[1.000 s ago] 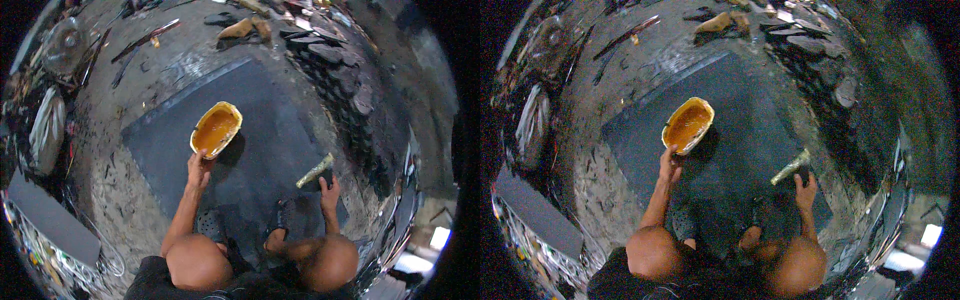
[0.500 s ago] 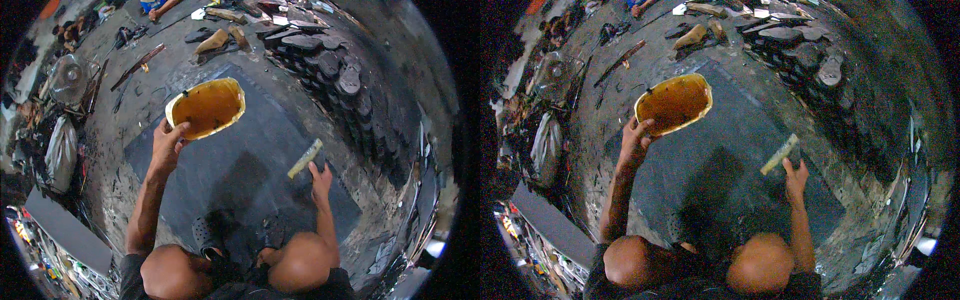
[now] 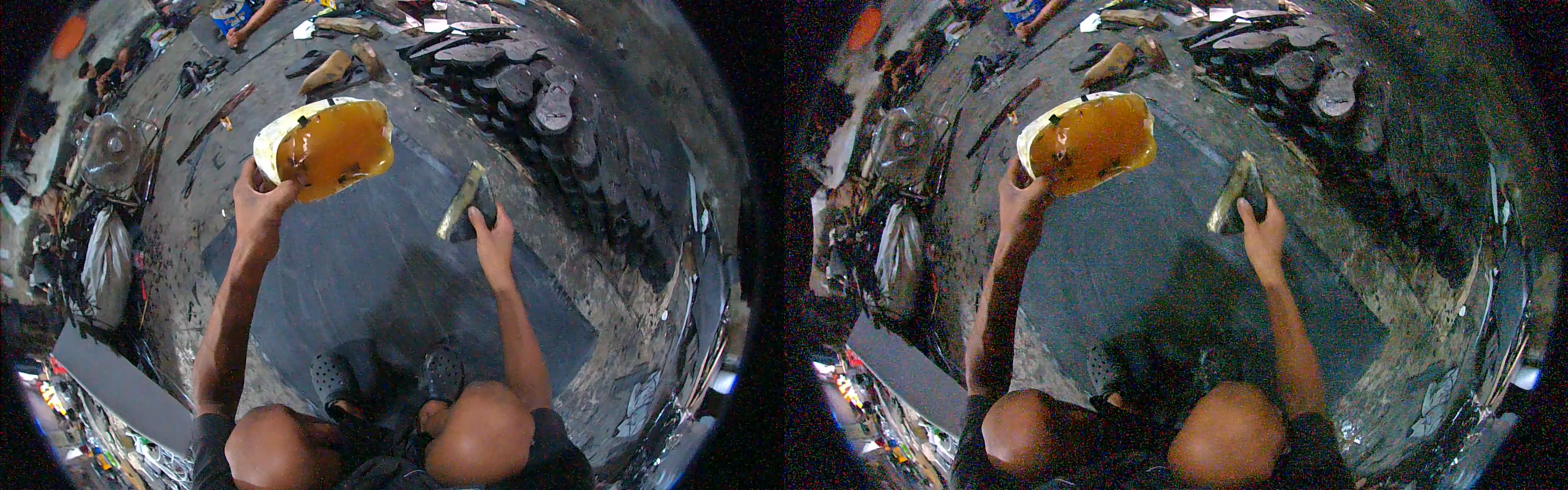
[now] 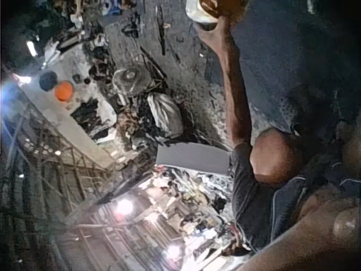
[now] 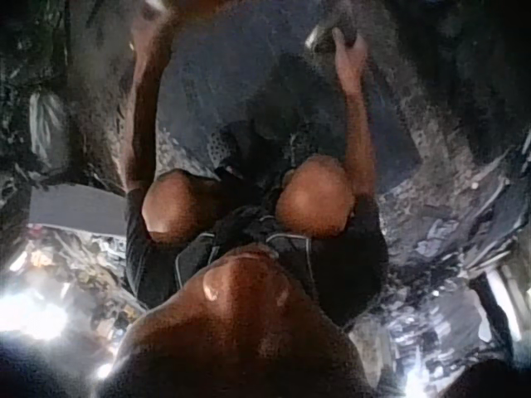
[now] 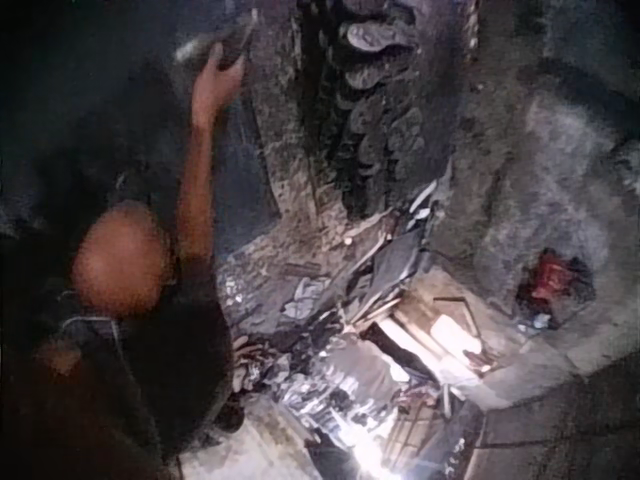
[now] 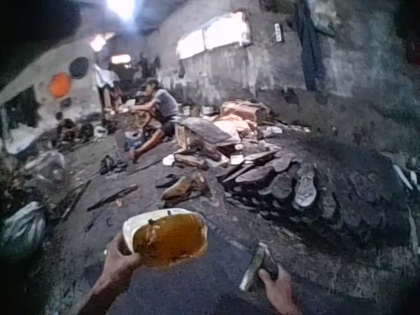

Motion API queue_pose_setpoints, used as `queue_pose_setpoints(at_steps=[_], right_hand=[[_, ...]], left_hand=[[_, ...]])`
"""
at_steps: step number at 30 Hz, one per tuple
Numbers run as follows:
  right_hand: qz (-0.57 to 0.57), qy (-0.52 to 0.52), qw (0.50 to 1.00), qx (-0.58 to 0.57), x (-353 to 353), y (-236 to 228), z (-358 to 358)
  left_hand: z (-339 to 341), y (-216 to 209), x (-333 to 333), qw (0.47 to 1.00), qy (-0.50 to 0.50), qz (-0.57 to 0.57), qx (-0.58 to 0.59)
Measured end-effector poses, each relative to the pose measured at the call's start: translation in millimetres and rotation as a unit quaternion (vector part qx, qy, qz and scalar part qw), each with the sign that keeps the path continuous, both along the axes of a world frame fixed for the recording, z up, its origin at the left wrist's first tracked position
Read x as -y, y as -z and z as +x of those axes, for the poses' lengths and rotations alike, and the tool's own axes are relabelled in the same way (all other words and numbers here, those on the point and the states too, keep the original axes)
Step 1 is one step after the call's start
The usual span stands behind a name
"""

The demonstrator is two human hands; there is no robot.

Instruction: The person sits on the floor and applies a yellowish glue to large black rubber sheets using a brush. They repeatedly dip the brush into a container, spread the glue evenly across the sheets, and place the treated sheets aside.

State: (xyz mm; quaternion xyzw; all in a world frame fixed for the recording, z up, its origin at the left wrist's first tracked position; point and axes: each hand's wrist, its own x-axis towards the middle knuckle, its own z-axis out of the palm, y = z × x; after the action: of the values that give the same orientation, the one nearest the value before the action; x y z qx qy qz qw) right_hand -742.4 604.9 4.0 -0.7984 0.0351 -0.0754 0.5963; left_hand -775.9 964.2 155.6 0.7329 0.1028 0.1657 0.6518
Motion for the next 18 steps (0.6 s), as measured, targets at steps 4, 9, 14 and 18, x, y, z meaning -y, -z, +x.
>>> queue_pose_setpoints(at_steps=[4, 9, 14, 18], right_hand=[[-0.022, 0.012, 0.999, 0.034, -13.2, -20.0, 21.1], [0.039, -0.011, 0.995, 0.091, -39.9, -42.5, 45.9], [0.075, 0.006, 0.985, 0.154, -68.8, -44.5, 71.7], [0.07, 0.02, 0.983, 0.166, -91.9, -47.1, 77.7]], left_hand=[[1.0, -9.0, 6.8, 1.0, -0.014, -0.011, -0.006], [-2.9, -9.3, 4.8, 0.999, -0.015, -0.034, -0.011], [-4.5, -7.2, 13.0, 0.995, -0.006, -0.099, 0.014], [-4.8, -0.8, 6.8, 0.988, 0.0, -0.152, -0.002]])
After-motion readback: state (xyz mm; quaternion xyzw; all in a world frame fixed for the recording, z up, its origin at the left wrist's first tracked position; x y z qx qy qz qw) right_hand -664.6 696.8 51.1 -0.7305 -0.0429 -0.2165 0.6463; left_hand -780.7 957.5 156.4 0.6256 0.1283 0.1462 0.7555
